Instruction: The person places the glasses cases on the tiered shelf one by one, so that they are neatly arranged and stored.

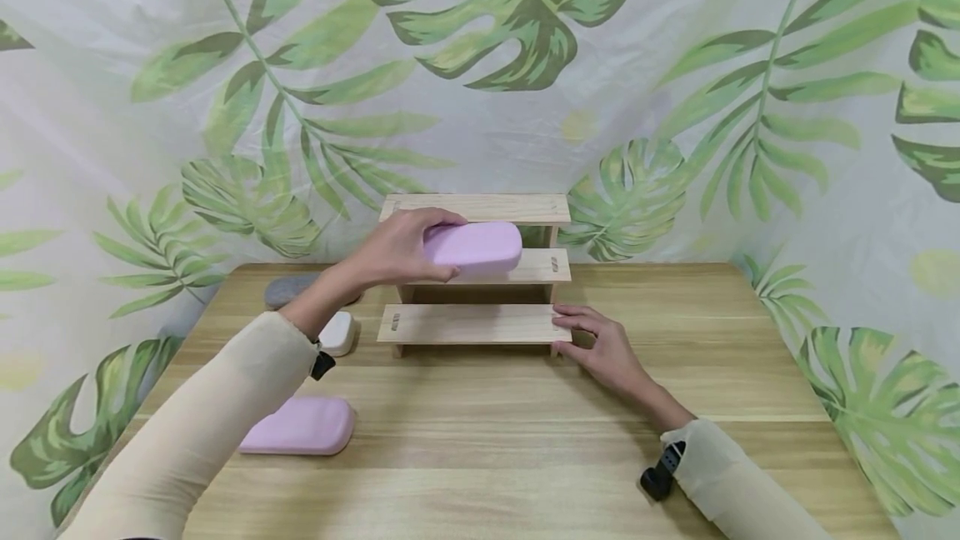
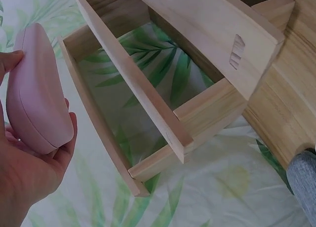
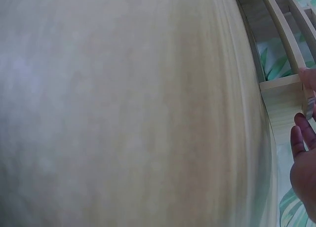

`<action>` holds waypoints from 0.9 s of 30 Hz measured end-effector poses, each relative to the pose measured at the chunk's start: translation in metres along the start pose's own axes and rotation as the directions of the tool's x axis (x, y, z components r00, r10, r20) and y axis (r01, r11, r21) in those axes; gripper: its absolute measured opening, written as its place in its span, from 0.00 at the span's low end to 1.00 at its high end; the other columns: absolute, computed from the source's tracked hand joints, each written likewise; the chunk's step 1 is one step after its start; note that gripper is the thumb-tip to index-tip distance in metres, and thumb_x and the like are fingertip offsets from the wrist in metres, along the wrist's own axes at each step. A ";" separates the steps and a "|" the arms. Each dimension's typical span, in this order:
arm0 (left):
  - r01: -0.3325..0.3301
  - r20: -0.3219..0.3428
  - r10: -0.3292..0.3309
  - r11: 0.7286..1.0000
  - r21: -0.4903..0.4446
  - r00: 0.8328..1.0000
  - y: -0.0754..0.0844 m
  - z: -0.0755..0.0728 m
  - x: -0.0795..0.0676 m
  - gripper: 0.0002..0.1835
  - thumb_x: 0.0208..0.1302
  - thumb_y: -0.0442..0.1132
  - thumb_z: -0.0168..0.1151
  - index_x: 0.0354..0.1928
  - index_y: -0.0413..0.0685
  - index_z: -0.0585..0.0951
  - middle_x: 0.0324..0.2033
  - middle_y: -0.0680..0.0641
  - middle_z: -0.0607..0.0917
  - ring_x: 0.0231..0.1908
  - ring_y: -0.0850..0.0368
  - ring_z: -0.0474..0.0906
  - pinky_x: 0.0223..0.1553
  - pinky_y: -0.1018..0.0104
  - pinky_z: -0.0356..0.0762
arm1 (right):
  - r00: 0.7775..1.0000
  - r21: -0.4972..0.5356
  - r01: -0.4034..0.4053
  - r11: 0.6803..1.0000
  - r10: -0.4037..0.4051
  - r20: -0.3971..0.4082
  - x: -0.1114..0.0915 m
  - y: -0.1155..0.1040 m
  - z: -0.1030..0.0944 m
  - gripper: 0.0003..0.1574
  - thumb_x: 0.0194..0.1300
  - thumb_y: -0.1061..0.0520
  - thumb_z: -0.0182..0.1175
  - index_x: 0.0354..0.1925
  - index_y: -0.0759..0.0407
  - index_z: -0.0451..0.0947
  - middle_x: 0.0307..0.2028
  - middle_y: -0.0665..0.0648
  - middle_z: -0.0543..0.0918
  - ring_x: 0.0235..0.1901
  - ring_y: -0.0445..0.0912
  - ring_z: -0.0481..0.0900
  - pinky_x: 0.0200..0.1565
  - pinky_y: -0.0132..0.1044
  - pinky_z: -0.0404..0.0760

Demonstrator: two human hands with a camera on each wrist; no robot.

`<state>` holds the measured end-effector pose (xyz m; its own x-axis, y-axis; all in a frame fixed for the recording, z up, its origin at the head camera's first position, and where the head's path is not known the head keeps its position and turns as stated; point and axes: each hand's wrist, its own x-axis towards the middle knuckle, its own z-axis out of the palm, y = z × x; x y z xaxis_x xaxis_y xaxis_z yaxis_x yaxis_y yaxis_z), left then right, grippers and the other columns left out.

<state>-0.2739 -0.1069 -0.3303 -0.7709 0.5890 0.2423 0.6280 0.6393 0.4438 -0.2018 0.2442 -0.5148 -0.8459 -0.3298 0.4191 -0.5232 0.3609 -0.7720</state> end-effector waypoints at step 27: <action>0.008 0.000 -0.008 1.000 -0.023 1.000 0.008 0.010 0.049 0.41 0.49 0.52 0.80 0.68 0.49 0.82 0.62 0.46 0.86 0.55 0.52 0.82 0.51 0.58 0.79 | 1.000 -0.041 -0.008 0.999 0.007 -0.022 0.000 -0.001 0.002 0.25 0.60 0.66 0.77 0.56 0.60 0.88 0.64 0.60 0.84 0.66 0.58 0.78 0.64 0.21 0.70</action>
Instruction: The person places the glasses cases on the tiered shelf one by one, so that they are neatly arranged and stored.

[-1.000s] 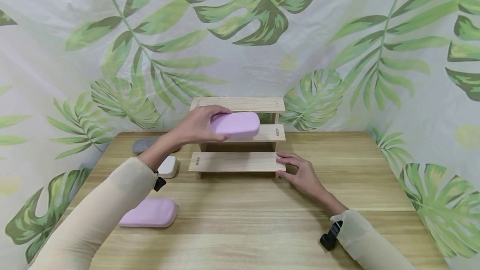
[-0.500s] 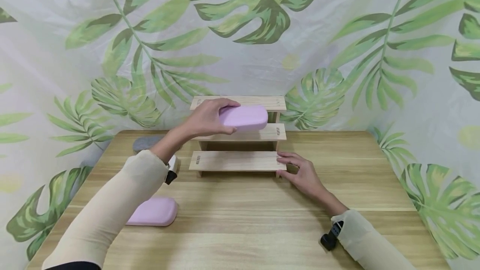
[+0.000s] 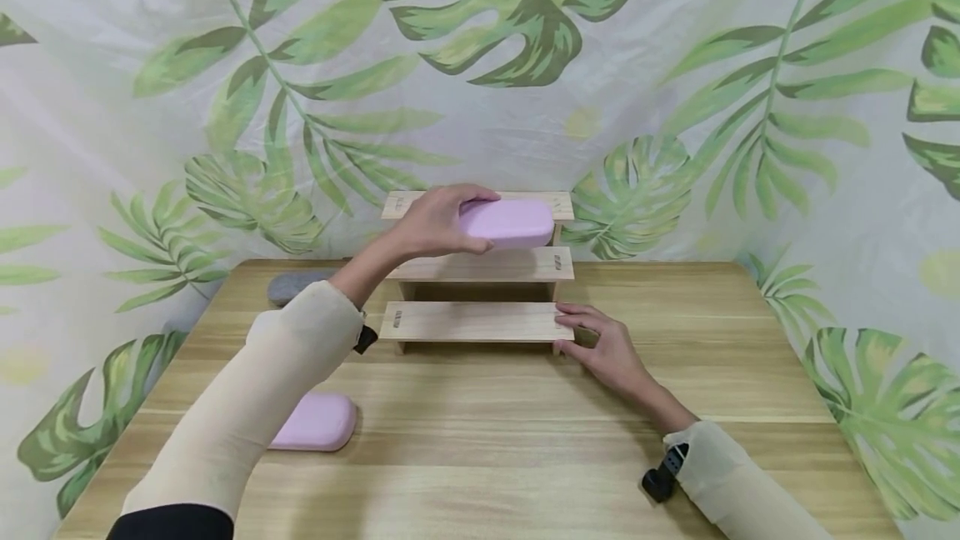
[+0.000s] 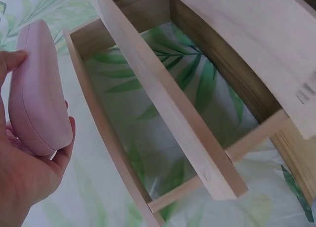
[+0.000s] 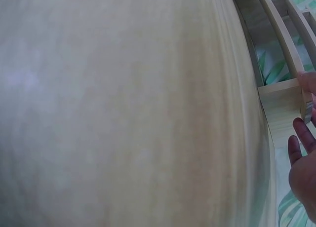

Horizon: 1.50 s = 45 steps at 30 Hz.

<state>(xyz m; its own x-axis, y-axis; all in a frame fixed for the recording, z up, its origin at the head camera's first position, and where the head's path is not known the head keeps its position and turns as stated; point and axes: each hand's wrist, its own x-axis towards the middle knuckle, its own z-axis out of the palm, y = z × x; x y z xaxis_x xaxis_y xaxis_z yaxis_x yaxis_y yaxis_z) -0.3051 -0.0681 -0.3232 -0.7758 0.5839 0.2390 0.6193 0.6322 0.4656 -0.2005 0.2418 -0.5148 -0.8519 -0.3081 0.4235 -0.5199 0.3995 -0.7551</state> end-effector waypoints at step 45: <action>0.010 0.042 -0.008 1.000 -0.028 0.999 0.012 0.024 0.068 0.39 0.55 0.51 0.78 0.70 0.49 0.80 0.63 0.48 0.85 0.53 0.57 0.81 0.50 0.66 0.76 | 1.000 -0.040 0.014 0.999 -0.014 -0.001 0.000 -0.007 0.000 0.25 0.60 0.68 0.76 0.57 0.63 0.87 0.64 0.61 0.84 0.66 0.61 0.79 0.62 0.20 0.71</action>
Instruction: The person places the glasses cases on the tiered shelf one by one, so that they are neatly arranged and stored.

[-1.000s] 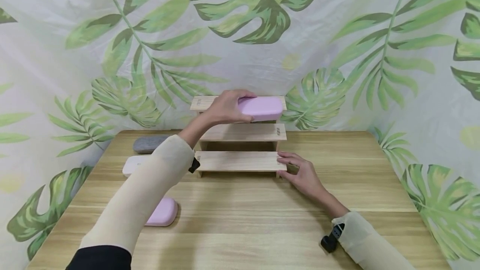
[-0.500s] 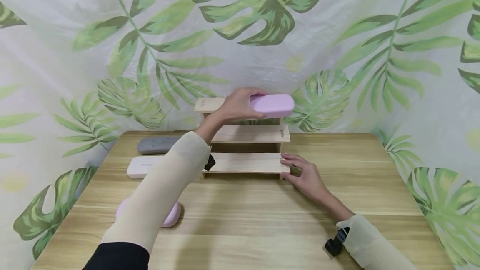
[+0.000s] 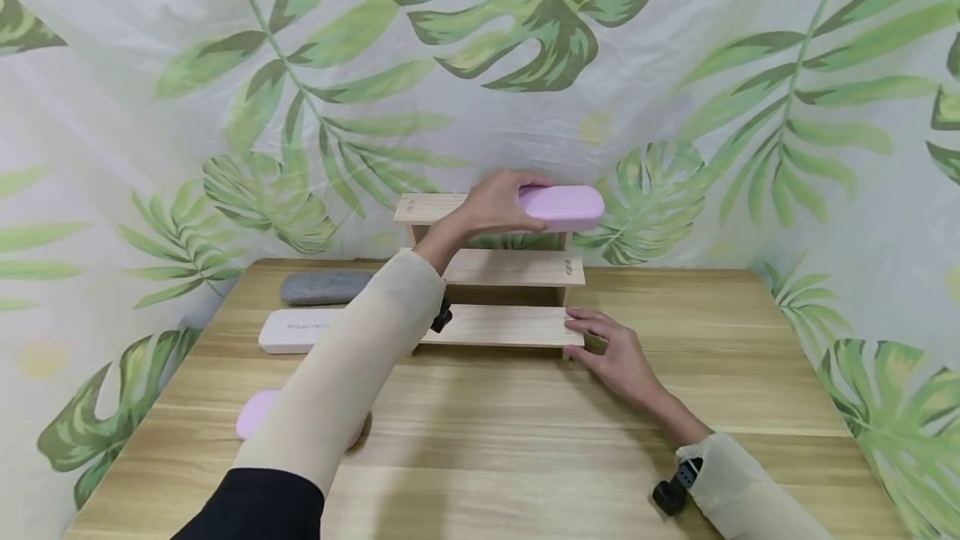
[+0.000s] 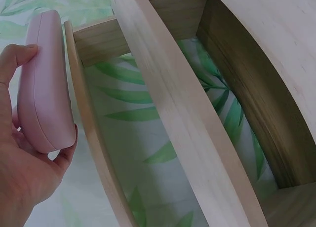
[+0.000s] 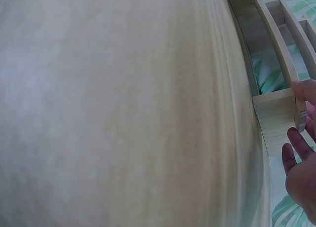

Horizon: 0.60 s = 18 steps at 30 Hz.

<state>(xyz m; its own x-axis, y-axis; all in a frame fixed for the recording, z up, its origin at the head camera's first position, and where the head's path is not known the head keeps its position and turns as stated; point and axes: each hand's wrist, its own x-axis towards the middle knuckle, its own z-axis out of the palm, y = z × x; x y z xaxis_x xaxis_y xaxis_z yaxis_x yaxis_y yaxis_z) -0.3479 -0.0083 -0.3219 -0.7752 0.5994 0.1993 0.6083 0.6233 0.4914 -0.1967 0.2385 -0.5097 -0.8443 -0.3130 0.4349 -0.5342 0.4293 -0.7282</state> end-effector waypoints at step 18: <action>-0.007 0.024 0.008 1.000 -0.006 1.000 -0.002 0.003 0.015 0.36 0.56 0.48 0.78 0.68 0.48 0.82 0.60 0.48 0.86 0.52 0.57 0.81 0.51 0.67 0.75 | 1.000 -0.018 -0.004 1.000 0.004 0.008 0.000 -0.002 0.001 0.25 0.61 0.67 0.77 0.57 0.63 0.87 0.64 0.61 0.84 0.66 0.61 0.78 0.63 0.19 0.69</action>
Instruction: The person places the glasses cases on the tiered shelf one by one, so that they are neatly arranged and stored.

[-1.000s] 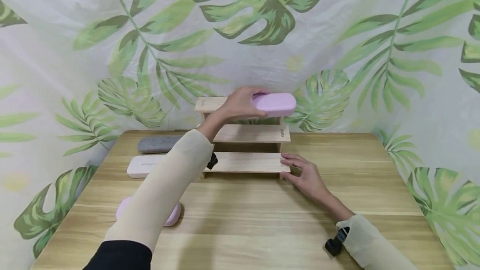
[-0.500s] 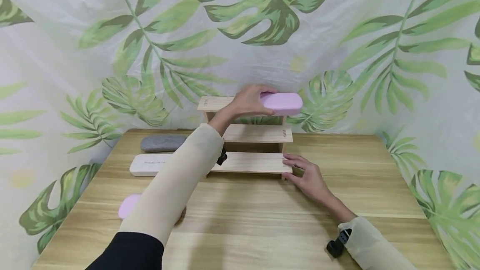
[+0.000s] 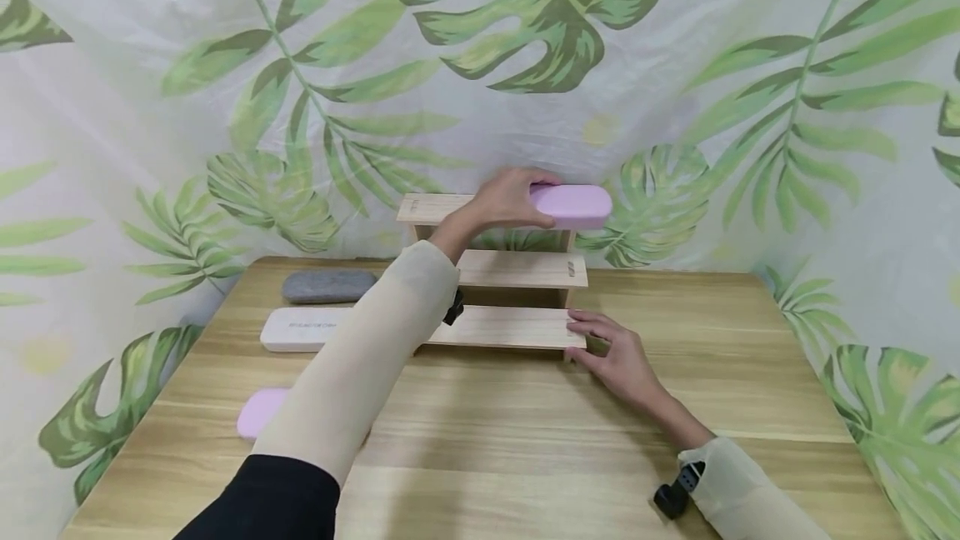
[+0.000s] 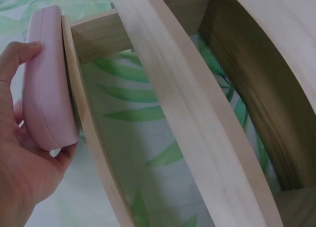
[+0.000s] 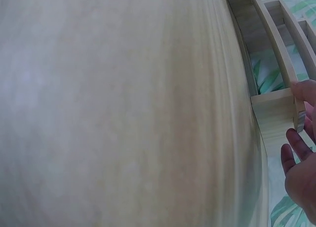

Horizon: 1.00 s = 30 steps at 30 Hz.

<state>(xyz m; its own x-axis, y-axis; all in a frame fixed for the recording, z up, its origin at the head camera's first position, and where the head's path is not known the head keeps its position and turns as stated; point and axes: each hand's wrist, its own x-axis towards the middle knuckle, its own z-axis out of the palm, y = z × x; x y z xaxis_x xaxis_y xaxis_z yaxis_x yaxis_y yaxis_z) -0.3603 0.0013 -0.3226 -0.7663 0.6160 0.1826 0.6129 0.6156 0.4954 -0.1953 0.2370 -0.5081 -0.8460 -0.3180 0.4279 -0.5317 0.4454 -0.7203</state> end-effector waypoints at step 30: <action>-0.007 -0.004 0.007 1.000 -0.025 1.000 -0.008 0.001 0.008 0.35 0.60 0.46 0.78 0.69 0.47 0.81 0.67 0.46 0.82 0.65 0.53 0.77 0.63 0.67 0.72 | 1.000 -0.002 0.002 1.000 -0.002 0.000 0.000 0.003 0.001 0.25 0.61 0.67 0.76 0.58 0.63 0.87 0.65 0.61 0.83 0.66 0.61 0.78 0.62 0.18 0.70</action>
<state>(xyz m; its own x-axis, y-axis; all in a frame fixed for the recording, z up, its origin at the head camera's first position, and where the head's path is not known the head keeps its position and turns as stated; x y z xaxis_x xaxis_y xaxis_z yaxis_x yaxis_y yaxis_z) -0.3710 0.0013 -0.3258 -0.7629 0.6181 0.1896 0.6131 0.5986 0.5155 -0.1967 0.2378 -0.5109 -0.8451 -0.3184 0.4295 -0.5334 0.4465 -0.7184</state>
